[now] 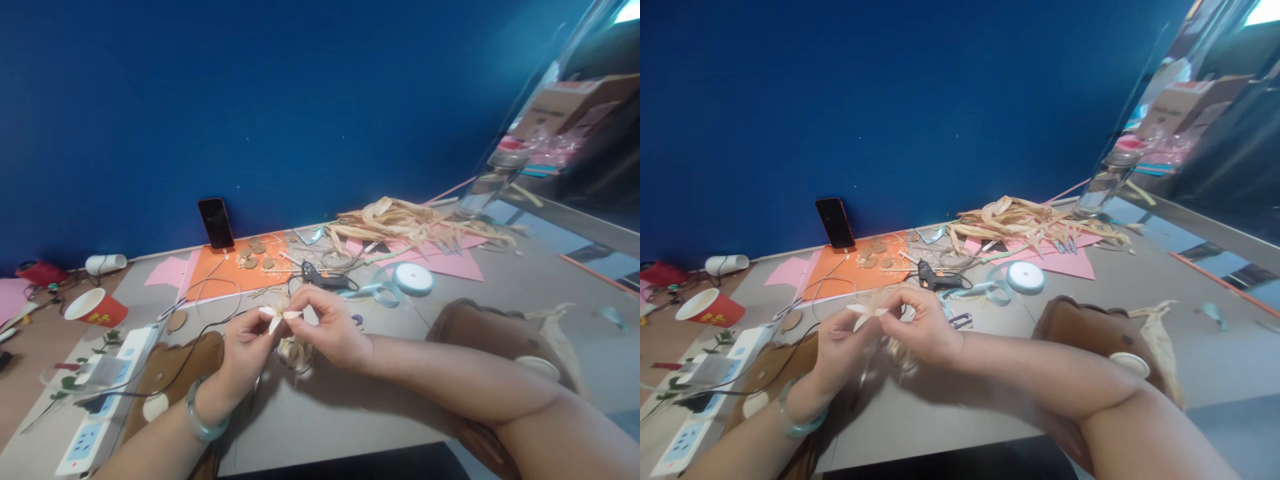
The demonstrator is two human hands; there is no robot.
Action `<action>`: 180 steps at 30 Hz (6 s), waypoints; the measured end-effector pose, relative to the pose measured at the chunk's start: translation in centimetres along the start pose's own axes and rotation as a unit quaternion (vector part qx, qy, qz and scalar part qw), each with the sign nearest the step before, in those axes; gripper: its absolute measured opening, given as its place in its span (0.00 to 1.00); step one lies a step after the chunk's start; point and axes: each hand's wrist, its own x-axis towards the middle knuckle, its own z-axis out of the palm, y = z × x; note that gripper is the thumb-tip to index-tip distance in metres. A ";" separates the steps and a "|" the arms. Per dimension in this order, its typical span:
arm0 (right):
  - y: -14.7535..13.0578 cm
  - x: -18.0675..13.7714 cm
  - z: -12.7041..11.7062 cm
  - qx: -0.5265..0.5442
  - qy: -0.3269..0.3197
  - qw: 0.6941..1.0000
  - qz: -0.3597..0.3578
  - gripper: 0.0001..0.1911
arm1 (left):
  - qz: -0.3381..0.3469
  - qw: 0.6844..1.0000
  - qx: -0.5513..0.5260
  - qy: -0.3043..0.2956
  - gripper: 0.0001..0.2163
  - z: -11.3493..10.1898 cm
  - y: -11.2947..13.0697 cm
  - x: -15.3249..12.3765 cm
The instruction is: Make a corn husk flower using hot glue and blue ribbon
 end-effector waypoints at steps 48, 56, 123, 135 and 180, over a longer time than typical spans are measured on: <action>0.8 -0.3 0.1 0.108 -0.016 0.994 0.021 0.08 | 0.148 0.985 0.084 -0.005 0.06 -0.6 -0.4 -0.1; 0.6 -0.1 0.1 0.083 -0.005 0.996 -0.009 0.06 | 0.204 0.971 0.122 -0.014 0.05 -0.6 -0.4 0.2; 2.1 0.2 -0.5 0.034 -0.039 0.999 0.000 0.08 | 0.057 0.997 -0.049 -0.027 0.09 -2.2 0.7 1.5; 2.7 0.2 -0.3 0.049 -0.097 0.994 0.020 0.07 | 0.000 0.999 -0.022 -0.025 0.07 -2.3 1.6 2.1; 3.3 0.3 -0.5 0.095 -0.083 0.989 0.080 0.11 | -0.248 0.931 -0.256 -0.072 0.11 -1.8 2.2 3.1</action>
